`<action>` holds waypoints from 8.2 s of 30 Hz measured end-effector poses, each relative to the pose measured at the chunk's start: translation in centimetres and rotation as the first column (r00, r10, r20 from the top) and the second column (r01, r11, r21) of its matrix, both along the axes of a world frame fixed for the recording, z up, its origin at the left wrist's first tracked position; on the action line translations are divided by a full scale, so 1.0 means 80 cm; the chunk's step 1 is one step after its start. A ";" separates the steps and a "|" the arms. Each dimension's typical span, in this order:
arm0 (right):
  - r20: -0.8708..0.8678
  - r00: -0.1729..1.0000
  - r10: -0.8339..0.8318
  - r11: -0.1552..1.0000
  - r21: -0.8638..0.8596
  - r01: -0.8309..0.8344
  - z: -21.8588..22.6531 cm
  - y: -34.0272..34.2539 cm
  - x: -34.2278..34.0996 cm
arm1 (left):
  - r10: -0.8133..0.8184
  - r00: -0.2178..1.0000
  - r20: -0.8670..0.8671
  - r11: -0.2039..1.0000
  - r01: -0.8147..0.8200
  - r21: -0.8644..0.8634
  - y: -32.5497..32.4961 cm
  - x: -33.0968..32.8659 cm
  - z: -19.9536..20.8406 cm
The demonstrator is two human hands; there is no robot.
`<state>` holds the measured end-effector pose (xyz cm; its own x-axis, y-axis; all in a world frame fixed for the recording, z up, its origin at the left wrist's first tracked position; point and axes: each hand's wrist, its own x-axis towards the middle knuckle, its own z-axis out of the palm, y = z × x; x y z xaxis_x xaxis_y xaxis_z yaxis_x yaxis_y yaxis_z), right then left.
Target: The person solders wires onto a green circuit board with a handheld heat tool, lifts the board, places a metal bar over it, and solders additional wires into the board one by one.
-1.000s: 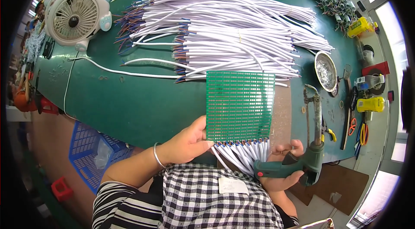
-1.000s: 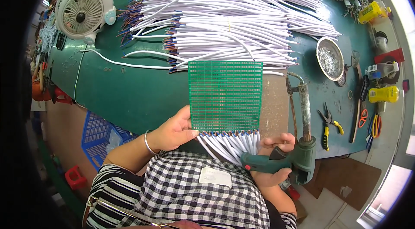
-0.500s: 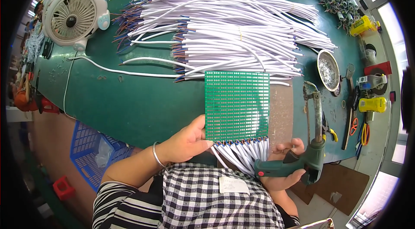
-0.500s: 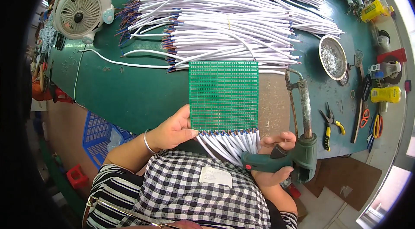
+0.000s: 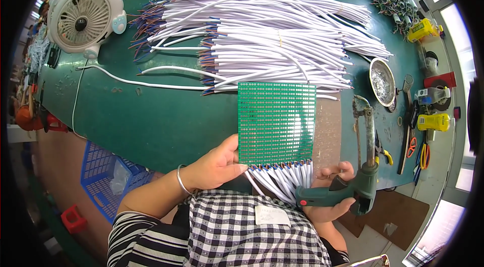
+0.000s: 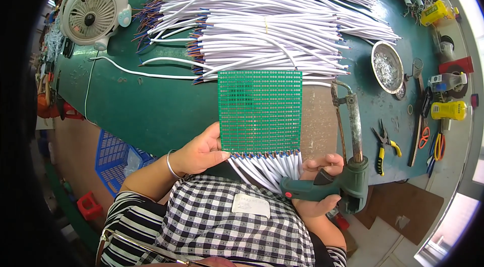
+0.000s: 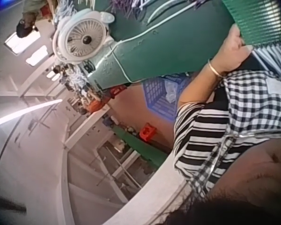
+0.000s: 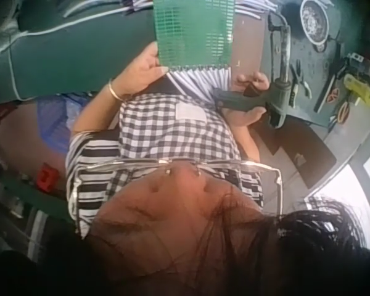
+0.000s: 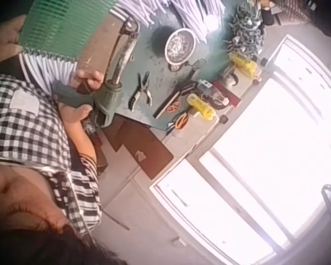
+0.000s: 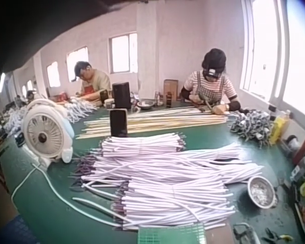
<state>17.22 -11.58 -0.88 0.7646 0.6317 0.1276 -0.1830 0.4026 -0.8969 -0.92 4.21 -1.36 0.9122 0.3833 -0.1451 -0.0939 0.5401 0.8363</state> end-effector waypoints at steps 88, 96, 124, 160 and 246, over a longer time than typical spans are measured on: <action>-0.018 0.998 0.063 0.991 -0.117 -0.065 0.005 -0.001 -0.004 | 0.317 0.763 -0.563 0.836 0.056 0.546 0.010 0.003 0.037; -0.043 0.997 0.058 0.981 -0.183 -0.065 0.009 0.002 -0.003 | -0.057 0.998 0.001 -0.128 -0.008 0.992 -0.009 0.017 0.020; -0.291 0.956 -0.038 0.986 -0.166 -0.011 0.044 -0.079 0.079 | -0.172 0.975 -0.141 -0.186 0.108 0.977 -0.036 0.068 0.005; -0.400 0.916 0.035 0.986 -0.138 -0.098 0.017 -0.074 0.084 | -0.152 0.956 -0.252 -0.113 0.236 0.965 -0.042 0.085 0.012; 0.884 0.274 0.379 0.257 -0.385 0.887 -0.064 -0.194 0.482 | -0.109 0.973 -0.202 0.149 0.217 0.965 0.031 0.080 -0.008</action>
<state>55.80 -27.10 -5.99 0.7217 0.5655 0.3992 0.6414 -0.7631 -0.0786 5.46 6.69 -2.04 0.9819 0.0999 0.1610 -0.0372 -0.7314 0.6809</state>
